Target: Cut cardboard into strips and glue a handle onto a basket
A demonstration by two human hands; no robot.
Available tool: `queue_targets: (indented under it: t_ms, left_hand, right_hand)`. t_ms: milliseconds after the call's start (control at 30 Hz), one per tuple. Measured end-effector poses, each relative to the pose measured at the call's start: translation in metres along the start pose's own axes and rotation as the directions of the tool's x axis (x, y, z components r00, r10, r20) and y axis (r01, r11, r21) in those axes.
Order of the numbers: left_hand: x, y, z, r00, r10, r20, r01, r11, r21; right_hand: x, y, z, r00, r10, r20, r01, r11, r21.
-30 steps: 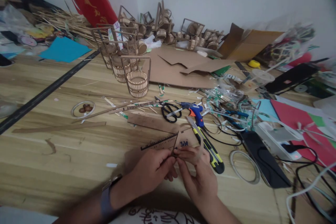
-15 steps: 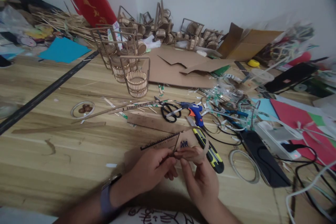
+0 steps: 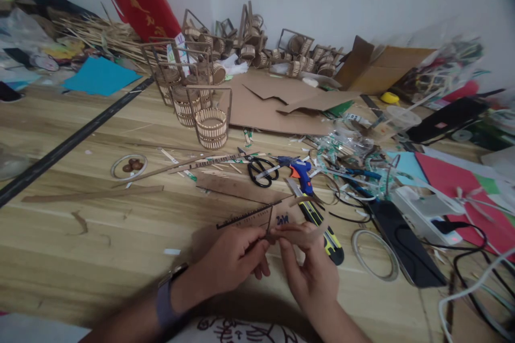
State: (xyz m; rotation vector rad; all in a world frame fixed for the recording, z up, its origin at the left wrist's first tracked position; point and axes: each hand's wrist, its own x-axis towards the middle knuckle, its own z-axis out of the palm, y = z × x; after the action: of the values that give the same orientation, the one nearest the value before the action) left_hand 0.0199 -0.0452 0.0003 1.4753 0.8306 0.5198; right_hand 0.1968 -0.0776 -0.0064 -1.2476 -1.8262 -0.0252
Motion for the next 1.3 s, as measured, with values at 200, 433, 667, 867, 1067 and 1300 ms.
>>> queue_targets:
  t_ms: [200,433,667,867,1067,1300]
  left_hand:
    - [0.001,-0.001,-0.001,1.0,-0.023,0.01,0.023,0.999,-0.026]
    - [0.006,-0.001,-0.001,1.0,-0.031,0.006,0.031,0.997,-0.071]
    - [0.006,0.024,-0.011,0.999,-0.031,-0.032,0.037,0.977,0.208]
    - [0.015,0.026,-0.01,0.992,-0.119,0.053,0.112,0.987,0.111]
    - [0.017,0.014,-0.009,0.988,-0.087,0.125,0.092,0.995,-0.035]
    - [0.019,0.007,-0.011,0.989,-0.09,0.116,0.104,0.987,-0.124]
  right_hand:
    - [-0.002,0.0,0.001,0.998,0.035,-0.046,-0.034,0.999,0.026]
    - [0.004,0.0,0.003,0.995,-0.102,-0.014,0.102,0.995,-0.01]
    - [0.004,0.003,0.007,0.993,-0.119,-0.005,0.119,0.993,-0.012]
    - [0.006,0.003,0.001,0.997,-0.059,-0.045,0.057,0.998,-0.031]
    - [-0.001,0.005,0.001,0.992,0.129,-0.014,-0.126,0.985,0.116]
    - [0.0,0.003,0.004,0.999,0.048,0.006,-0.049,0.995,0.087]
